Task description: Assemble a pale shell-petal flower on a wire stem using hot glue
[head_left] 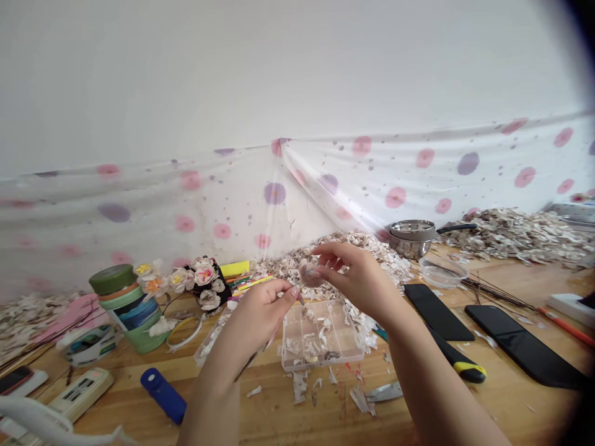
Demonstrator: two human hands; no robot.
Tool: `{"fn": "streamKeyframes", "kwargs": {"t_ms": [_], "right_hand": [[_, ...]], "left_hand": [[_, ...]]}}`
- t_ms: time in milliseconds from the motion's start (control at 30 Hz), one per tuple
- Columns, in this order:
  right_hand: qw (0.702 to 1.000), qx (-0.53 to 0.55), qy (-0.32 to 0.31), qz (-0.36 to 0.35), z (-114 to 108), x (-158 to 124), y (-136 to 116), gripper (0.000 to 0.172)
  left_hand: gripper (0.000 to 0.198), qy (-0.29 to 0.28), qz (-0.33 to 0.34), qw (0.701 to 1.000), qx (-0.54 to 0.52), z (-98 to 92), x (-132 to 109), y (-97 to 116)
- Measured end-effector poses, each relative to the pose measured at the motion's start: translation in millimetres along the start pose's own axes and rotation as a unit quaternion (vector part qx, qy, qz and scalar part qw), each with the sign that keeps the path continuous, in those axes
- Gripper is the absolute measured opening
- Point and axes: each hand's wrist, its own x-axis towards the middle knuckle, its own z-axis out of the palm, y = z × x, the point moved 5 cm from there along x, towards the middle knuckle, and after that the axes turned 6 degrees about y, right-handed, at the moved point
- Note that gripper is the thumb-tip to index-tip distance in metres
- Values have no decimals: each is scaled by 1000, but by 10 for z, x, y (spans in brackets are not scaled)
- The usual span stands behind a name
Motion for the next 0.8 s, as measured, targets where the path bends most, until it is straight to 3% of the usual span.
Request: {"fn": "streamKeyframes", "kwargs": {"t_ms": [367,533,633,700,800], "right_hand": [[999,-21,15,-23,13,-14,-29,27],[999,-27,12,-30,46,-19,-40,29],[999,-19,18,-38,64,7,-24,28],[998,3,50,-45,18,29,-4,26],[986,62,150,-36,-163,36,47,17]], "left_hand": [[36,12,22,999,35,-7,-34,-11],[30,30,50,998,-9,4,-41,20],[33,25,28,999,-14,-18,-19,-3],[38,6,13,1000,-21,-26,11,-12],[49,6,43,995,-87,-45,70,35]]}}
